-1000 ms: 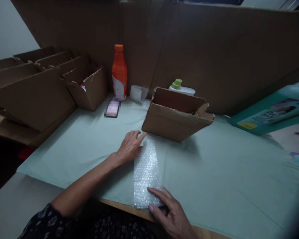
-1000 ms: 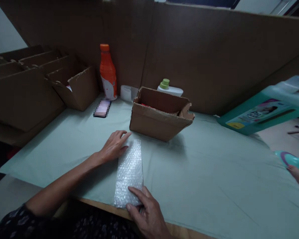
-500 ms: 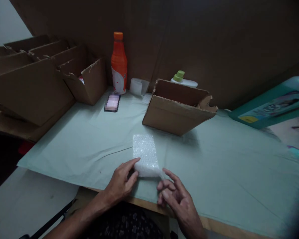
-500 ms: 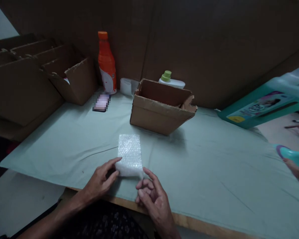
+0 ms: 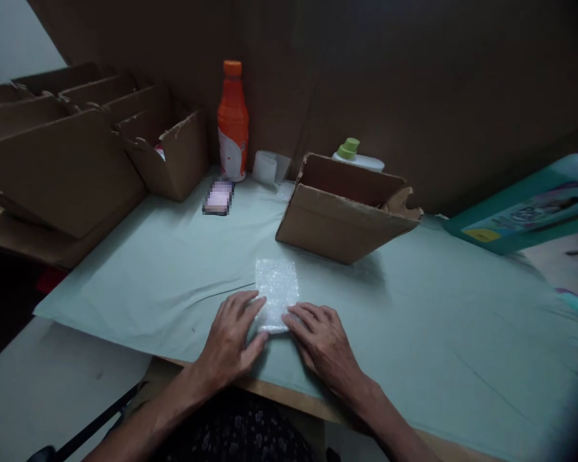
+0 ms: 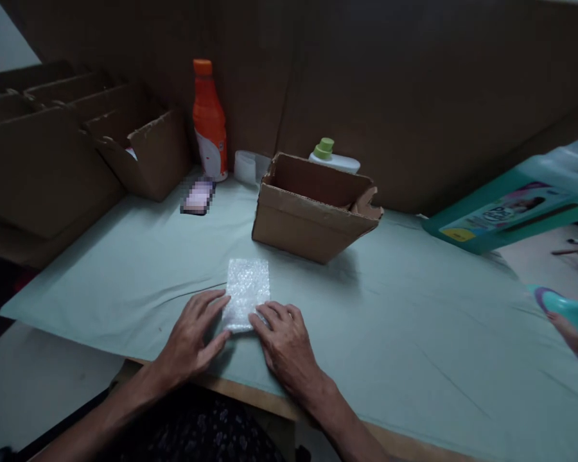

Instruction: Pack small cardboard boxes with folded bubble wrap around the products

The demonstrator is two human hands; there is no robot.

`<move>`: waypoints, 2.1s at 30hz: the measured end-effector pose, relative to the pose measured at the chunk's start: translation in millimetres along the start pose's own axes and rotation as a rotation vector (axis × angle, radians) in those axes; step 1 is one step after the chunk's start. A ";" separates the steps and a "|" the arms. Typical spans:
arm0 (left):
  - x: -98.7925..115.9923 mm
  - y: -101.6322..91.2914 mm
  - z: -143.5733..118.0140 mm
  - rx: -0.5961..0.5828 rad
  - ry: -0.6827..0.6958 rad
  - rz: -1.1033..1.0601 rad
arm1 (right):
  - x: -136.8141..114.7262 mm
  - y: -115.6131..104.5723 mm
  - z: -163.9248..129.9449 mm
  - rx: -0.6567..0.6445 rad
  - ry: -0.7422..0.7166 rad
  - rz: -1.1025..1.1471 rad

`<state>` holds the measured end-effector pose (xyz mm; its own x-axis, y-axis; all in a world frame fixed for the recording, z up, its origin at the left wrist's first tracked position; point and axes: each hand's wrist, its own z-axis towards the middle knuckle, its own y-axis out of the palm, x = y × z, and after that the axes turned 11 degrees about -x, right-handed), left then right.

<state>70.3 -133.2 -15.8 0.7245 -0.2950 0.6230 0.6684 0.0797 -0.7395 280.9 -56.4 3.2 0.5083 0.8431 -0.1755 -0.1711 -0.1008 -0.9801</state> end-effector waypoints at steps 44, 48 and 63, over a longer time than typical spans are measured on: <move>18.3 -16.0 49.3 -0.143 -0.021 -0.287 | 17.0 -48.1 -10.9 -0.111 0.304 0.821; 28.7 -58.1 141.0 0.094 0.285 0.115 | 51.5 -94.7 -13.8 0.043 0.275 0.594; 4.0 -46.9 205.6 0.143 0.323 0.242 | 156.6 -200.0 65.9 0.239 0.278 0.168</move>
<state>76.5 57.6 73.7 0.7882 -0.5332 0.3074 0.5191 0.3078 -0.7973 339.1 130.6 177.8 0.6598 0.6468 -0.3824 -0.4464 -0.0719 -0.8919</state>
